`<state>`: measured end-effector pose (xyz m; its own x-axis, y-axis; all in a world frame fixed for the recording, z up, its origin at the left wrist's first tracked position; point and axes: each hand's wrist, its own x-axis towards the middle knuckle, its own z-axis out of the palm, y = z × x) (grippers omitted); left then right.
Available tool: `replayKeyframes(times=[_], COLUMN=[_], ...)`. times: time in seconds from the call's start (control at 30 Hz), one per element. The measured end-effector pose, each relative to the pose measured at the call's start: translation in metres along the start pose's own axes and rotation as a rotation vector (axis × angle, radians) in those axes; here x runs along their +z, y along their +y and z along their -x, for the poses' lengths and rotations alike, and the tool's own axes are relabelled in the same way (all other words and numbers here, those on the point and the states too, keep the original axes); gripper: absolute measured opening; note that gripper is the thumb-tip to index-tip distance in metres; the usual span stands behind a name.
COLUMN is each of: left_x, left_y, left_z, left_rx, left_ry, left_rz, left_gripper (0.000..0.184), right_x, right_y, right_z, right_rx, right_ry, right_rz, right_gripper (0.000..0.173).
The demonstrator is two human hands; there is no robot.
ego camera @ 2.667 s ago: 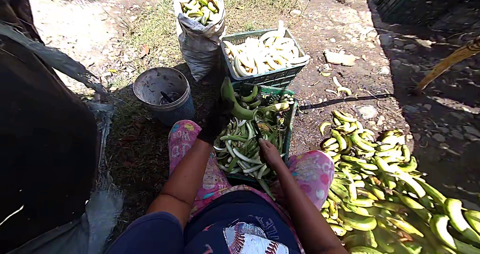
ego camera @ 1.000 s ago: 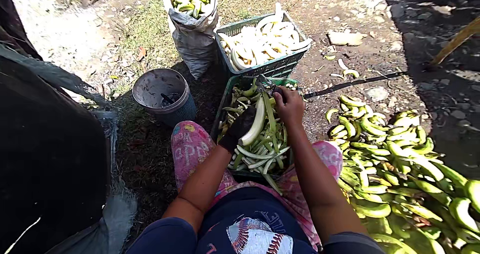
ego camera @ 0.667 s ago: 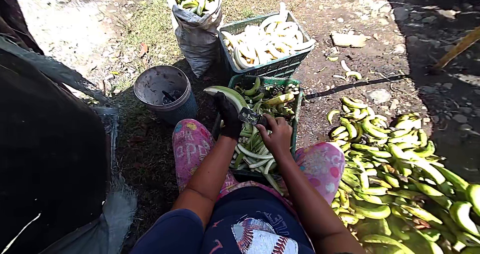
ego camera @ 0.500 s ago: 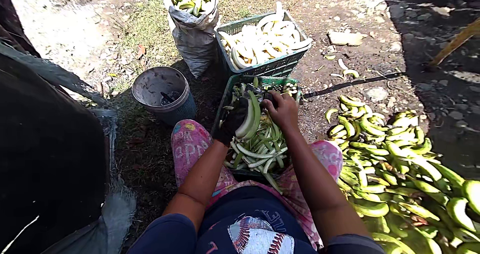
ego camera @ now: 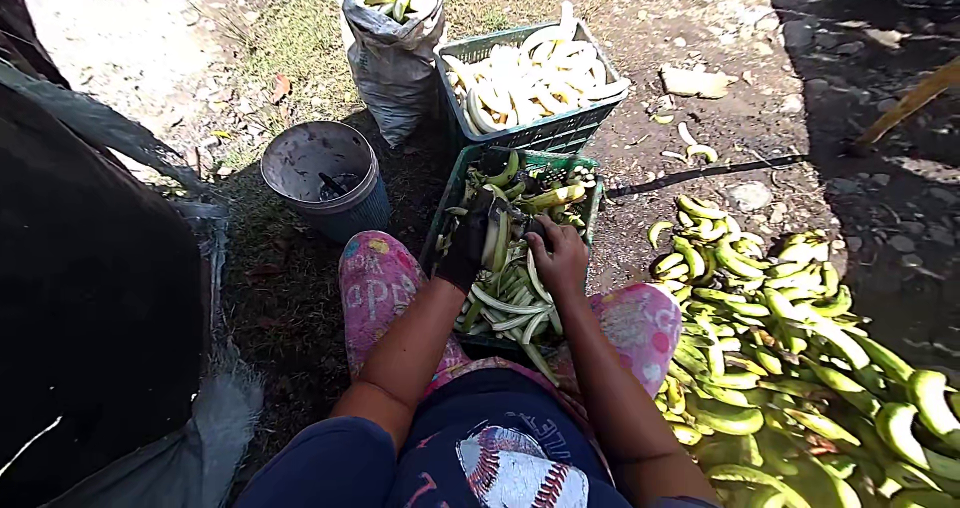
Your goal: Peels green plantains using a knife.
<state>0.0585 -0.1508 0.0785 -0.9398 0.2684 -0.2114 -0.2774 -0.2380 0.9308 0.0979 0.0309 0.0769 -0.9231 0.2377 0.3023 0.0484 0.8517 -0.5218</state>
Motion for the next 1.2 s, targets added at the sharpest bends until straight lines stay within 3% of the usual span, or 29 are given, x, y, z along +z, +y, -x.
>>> replayKeyframes(times=[0.07,0.13,0.2,0.27,0.33,0.4,0.47,0.57,0.63,0.7,0.8,0.87,0.9,0.97,1.0,1.07,1.13,1.2], left_x=[-0.005,-0.002,0.004,0.002,-0.006,-0.018,-0.027,-0.012,-0.004,0.002,0.003,-0.012,-0.02,-0.03,-0.032,-0.029,-0.023,-0.026], left_y=[0.007,0.019,0.023,0.024,0.017,0.002,-0.004,0.015,0.041,0.053,0.033,0.014,0.004,-0.009,-0.005,0.013,0.024,0.026], left_z=[-0.001,-0.015,-0.031,-0.015,-0.002,-0.007,-0.011,-0.025,-0.017,-0.015,-0.026,-0.009,-0.002,0.002,0.001,-0.004,-0.028,-0.043], left_rx=[0.078,0.165,0.203,0.168,0.194,0.21,0.13,0.056,-0.007,-0.052,0.038,0.271,0.311,0.254,0.202,0.039,-0.082,-0.089], left_ry=[-0.078,-0.083,-0.094,-0.187,-0.258,-0.226,-0.097,-0.048,0.006,0.024,-0.072,-0.124,-0.138,-0.159,-0.185,-0.182,-0.192,-0.185], left_rz=[-0.113,-0.307,-0.331,-0.351,-0.526,-0.607,-0.468,0.195,0.3,0.295,0.194,-0.245,-0.321,-0.099,0.029,0.232,0.416,0.398], left_gripper=[0.038,0.042,0.044,0.043,0.04,0.043,0.04,0.03,0.028,0.027,0.029,0.034,0.036,0.031,0.031,0.034,0.038,0.036], right_x=[-0.009,-0.01,-0.009,-0.015,-0.03,-0.036,-0.028,-0.001,0.011,0.014,0.01,0.004,0.001,0.0,-0.001,-0.007,-0.01,-0.008], right_y=[0.002,0.001,0.001,0.0,-0.003,-0.004,-0.007,-0.002,0.002,0.002,-0.005,-0.007,-0.003,0.01,0.014,0.012,0.011,0.014], right_z=[-0.013,-0.016,-0.023,-0.045,-0.073,-0.084,-0.062,-0.009,0.019,0.03,0.01,-0.016,-0.029,-0.045,-0.048,-0.043,-0.028,-0.015], right_rx=[-0.038,-0.117,-0.114,0.039,0.29,0.391,0.266,-0.15,-0.352,-0.381,-0.232,0.031,0.185,0.394,0.404,0.246,-0.07,-0.367], right_ry=[-0.016,0.021,0.024,-0.082,-0.321,-0.45,-0.395,-0.206,-0.026,0.085,0.077,-0.044,-0.11,-0.189,-0.214,-0.274,-0.31,-0.282], right_rz=[0.001,0.039,0.056,0.003,-0.134,-0.232,-0.215,-0.091,0.012,0.09,0.065,-0.067,-0.174,-0.388,-0.441,-0.418,-0.296,-0.156], right_gripper=[0.063,0.062,0.062,0.058,0.054,0.056,0.056,0.052,0.056,0.056,0.055,0.057,0.057,0.063,0.065,0.059,0.056,0.06])
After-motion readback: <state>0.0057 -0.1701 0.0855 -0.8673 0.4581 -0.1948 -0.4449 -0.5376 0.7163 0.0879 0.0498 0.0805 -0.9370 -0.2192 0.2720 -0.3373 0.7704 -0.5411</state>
